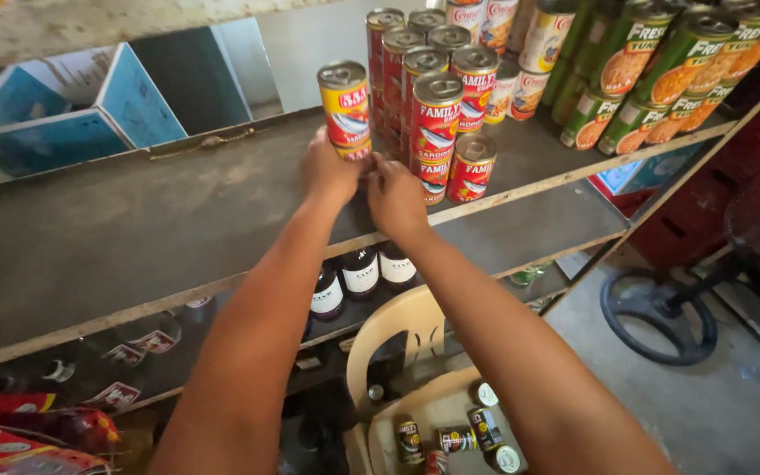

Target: Stocking and organizing various canned goods onto grocery store shelves from a container.

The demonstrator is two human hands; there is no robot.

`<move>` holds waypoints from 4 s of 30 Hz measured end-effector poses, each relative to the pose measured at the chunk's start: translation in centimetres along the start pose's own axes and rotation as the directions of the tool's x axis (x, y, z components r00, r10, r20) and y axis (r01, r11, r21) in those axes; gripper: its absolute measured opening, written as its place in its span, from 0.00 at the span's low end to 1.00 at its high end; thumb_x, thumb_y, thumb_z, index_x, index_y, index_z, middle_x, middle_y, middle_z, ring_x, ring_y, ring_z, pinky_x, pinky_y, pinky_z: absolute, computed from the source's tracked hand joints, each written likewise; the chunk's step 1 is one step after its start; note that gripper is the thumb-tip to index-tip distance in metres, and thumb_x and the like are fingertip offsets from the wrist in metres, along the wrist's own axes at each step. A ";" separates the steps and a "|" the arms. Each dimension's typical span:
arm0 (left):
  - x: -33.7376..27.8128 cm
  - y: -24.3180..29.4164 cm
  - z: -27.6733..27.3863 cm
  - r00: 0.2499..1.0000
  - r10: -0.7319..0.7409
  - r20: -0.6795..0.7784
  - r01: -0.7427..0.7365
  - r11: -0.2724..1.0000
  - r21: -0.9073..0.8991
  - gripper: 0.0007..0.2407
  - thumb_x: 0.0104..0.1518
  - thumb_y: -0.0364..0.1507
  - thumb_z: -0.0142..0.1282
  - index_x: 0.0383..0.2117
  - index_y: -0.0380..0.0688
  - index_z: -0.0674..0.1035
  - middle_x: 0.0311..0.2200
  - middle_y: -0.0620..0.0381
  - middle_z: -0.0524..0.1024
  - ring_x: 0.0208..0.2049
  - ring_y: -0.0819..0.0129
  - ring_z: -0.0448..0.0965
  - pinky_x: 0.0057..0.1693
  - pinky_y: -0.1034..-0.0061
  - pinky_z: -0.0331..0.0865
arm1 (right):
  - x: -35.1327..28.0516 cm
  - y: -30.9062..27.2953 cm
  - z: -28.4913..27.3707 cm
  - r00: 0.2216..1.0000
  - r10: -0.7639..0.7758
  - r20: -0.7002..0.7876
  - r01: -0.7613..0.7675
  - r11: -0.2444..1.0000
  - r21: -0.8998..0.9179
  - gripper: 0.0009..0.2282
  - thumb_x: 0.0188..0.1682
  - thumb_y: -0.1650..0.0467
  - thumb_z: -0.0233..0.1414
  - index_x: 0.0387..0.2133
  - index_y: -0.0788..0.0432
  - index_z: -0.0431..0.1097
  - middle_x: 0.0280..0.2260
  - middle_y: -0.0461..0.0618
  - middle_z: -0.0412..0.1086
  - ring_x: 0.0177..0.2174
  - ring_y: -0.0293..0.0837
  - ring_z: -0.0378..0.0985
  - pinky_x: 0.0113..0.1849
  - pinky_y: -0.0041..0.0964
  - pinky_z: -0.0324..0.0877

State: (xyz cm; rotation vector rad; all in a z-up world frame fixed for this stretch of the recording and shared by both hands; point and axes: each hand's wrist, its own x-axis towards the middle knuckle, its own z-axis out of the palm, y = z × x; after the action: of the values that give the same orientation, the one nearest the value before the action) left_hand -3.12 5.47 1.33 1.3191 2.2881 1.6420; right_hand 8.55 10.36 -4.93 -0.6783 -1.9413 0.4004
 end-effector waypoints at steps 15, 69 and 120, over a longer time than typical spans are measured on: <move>5.5 -2.6 3.6 0.995 -0.009 -0.096 0.016 0.997 0.075 0.34 0.34 0.32 0.79 0.52 0.45 0.73 0.49 0.50 0.79 0.49 0.50 0.79 0.53 0.60 0.71 | 0.1 -3.2 -0.5 0.972 0.146 0.182 -0.112 0.976 -0.186 0.22 0.44 0.75 0.50 0.55 0.62 0.67 0.47 0.68 0.71 0.46 0.66 0.74 0.46 0.55 0.71; -55.9 -26.1 21.6 0.514 -0.618 0.595 0.636 0.740 0.220 0.17 0.51 0.24 0.59 0.49 0.45 0.75 0.42 0.47 0.79 0.39 0.57 0.78 0.45 0.64 0.74 | -58.8 29.8 -12.8 0.213 0.620 0.755 -0.166 0.785 -0.597 0.26 0.44 0.69 0.54 0.58 0.58 0.60 0.54 0.69 0.62 0.41 0.67 0.74 0.39 0.58 0.73; -63.2 -31.0 22.8 0.243 -0.710 0.661 0.949 0.314 -0.012 0.23 0.43 0.26 0.72 0.48 0.43 0.79 0.41 0.56 0.82 0.40 0.64 0.82 0.44 0.67 0.76 | -60.3 34.0 -7.2 0.688 0.262 0.677 -0.183 0.965 -0.189 0.19 0.45 0.77 0.50 0.52 0.57 0.71 0.51 0.61 0.71 0.50 0.63 0.72 0.54 0.54 0.66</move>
State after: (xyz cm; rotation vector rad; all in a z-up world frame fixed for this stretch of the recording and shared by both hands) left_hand 29.20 -20.22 -60.08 0.1543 1.5639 0.9922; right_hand 45.34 -0.08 -63.05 -0.9309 -2.6237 0.8034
